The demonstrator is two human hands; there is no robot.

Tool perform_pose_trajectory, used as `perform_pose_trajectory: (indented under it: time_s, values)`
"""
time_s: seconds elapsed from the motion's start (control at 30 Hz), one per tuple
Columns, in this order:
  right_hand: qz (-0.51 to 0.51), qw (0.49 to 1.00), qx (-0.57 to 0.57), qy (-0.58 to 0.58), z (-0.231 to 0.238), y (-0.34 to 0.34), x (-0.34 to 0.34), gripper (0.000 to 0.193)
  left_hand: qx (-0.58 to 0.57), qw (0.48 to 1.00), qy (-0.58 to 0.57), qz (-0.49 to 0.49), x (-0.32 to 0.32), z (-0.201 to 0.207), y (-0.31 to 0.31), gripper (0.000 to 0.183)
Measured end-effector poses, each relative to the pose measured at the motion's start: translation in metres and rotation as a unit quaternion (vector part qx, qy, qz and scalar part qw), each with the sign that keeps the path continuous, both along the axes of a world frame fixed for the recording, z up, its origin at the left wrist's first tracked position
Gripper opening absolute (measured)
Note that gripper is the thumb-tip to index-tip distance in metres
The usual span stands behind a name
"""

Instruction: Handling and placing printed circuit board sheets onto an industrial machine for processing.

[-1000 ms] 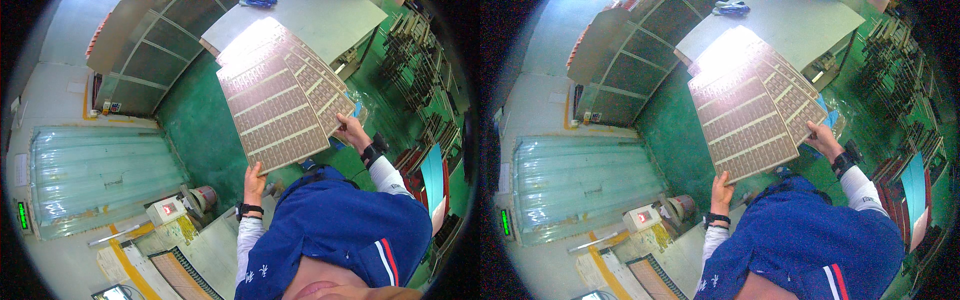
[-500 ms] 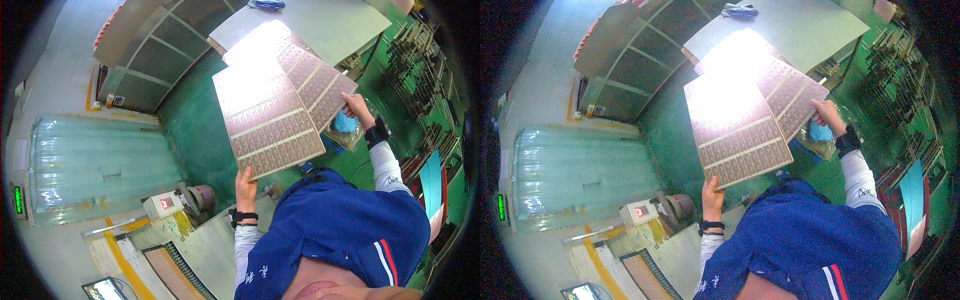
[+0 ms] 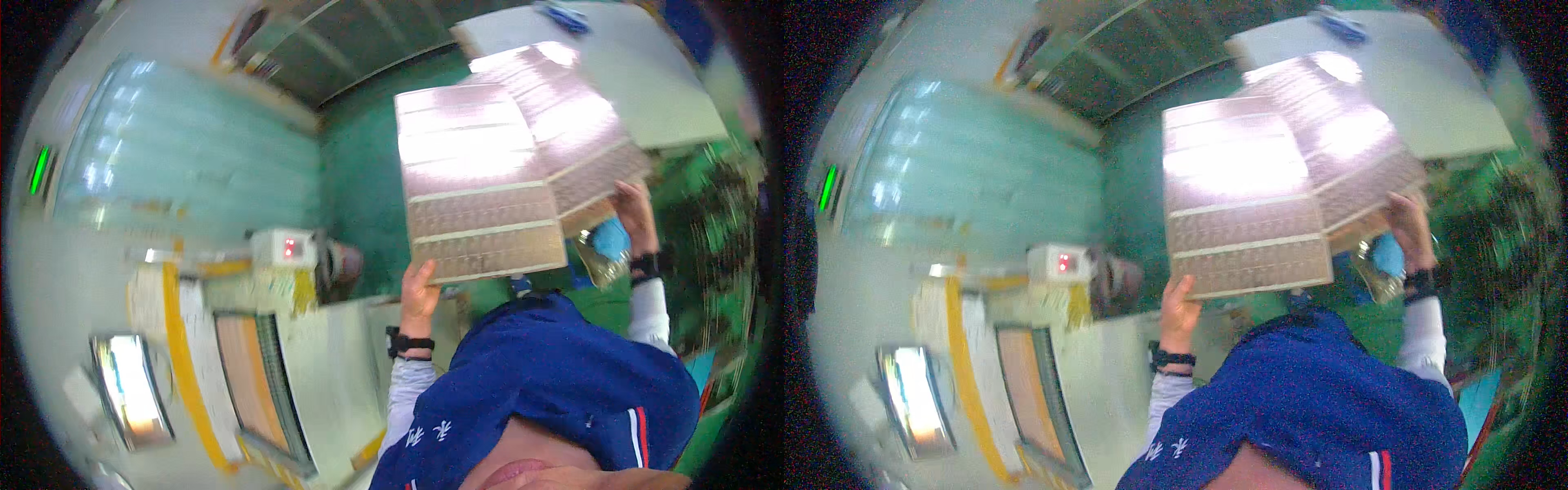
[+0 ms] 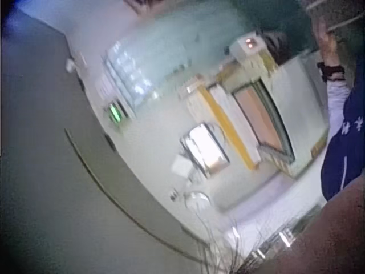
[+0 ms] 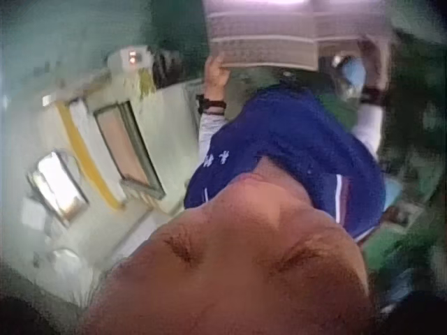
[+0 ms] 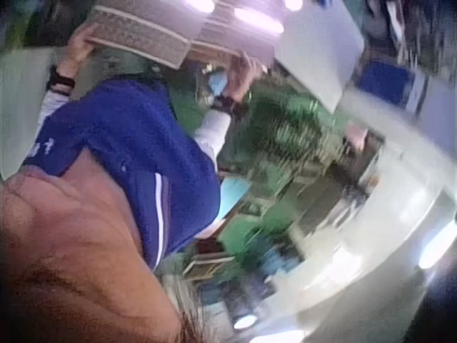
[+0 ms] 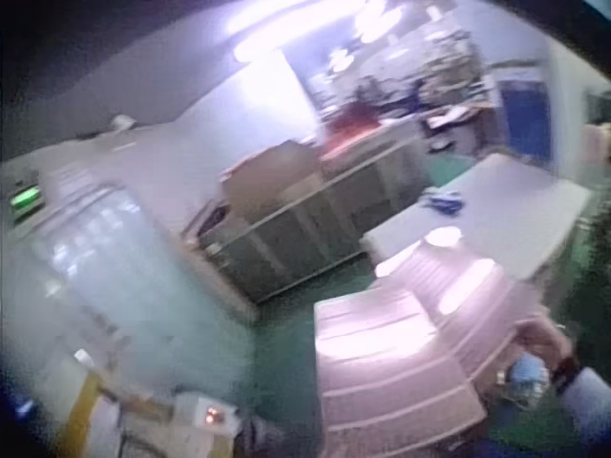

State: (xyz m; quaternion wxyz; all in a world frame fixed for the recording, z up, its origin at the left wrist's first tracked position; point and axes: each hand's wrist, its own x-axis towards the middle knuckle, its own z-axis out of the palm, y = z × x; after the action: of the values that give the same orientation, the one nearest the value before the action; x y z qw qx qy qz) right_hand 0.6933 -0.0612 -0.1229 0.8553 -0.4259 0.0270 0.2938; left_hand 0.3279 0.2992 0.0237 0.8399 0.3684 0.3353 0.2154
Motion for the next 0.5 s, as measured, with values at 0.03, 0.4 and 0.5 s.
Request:
perform_pose_trajectory:
  time_s: [0.03, 0.4, 0.5]
  values:
    - [-0.025, 0.999, -0.045, 0.01, 0.026, 0.02, -0.016, 0.006, -0.003, 1.0, -0.009, 0.019, -0.021, 0.002, 0.004, 0.036]
    - [0.163, 0.905, -0.158, -0.36, 0.01, 0.079, 0.014, 0.022, 0.032, 0.974, -0.098, 0.204, -0.2, 0.022, -0.046, 0.047]
    - [0.226, 0.904, -0.119, -0.342, 0.043, 0.143, -0.032, 0.026, 0.059, 0.946, -0.083, 0.306, -0.261, 0.015, -0.074, 0.044]
